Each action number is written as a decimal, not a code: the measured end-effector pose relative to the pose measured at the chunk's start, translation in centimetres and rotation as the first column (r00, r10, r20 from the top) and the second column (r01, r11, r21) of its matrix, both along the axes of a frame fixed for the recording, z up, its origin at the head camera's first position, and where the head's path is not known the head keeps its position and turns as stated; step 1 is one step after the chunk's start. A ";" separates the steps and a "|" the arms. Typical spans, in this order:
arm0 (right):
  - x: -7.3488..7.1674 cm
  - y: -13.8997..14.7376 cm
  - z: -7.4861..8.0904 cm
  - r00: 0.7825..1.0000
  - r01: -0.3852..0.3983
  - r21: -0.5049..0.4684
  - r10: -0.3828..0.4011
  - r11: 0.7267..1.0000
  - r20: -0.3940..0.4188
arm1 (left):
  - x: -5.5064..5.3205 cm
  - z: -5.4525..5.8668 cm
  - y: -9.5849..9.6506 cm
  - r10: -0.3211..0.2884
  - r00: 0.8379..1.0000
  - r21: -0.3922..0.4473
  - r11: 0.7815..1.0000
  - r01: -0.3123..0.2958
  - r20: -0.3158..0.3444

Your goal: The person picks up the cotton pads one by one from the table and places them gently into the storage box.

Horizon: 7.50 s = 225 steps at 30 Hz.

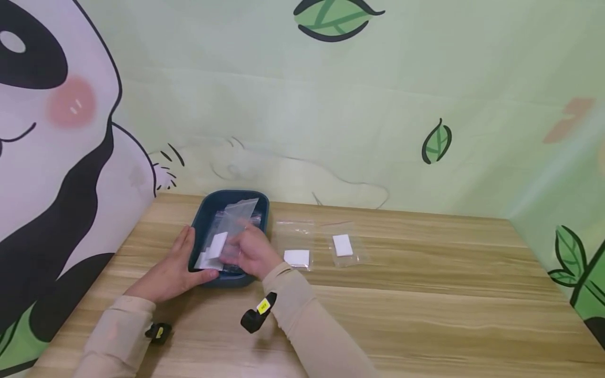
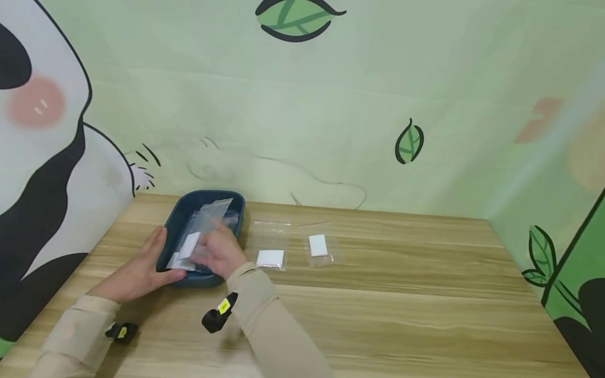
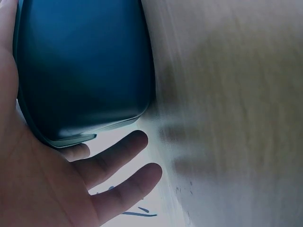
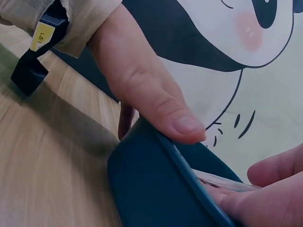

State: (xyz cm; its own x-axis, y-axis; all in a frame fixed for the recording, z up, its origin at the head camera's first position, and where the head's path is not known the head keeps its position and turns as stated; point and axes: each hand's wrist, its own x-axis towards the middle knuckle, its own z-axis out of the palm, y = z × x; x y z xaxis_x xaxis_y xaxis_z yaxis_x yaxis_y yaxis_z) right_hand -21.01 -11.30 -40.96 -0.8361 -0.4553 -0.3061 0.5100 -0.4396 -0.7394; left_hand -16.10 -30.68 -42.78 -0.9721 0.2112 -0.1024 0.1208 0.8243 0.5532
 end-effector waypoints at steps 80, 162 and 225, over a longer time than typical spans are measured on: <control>-0.9 14.2 -2.0 0.902 0.360 0.674 -0.056 0.645 -0.428 | 0.1 -0.2 -0.3 -0.018 1.000 -0.012 1.000 0.018 -0.012; -1.5 14.9 -4.4 0.966 0.253 0.568 -0.176 0.783 -0.188 | 0.2 0.0 0.1 -0.017 1.000 -0.028 0.999 0.017 -0.006; 1.2 9.9 1.1 0.966 0.154 0.184 -0.109 0.971 -0.236 | 0.1 0.3 0.0 -0.007 1.000 -0.034 0.999 0.006 -0.008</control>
State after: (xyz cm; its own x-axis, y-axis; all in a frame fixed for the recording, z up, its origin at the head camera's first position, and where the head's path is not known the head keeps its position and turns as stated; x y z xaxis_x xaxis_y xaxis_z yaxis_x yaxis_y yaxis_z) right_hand -19.85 -1.40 -39.83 -0.9416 -0.2856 -0.1782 0.2700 -0.3243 -0.9066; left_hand -15.98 -30.65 -42.50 -0.9715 0.2140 -0.1019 0.1305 0.8418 0.5238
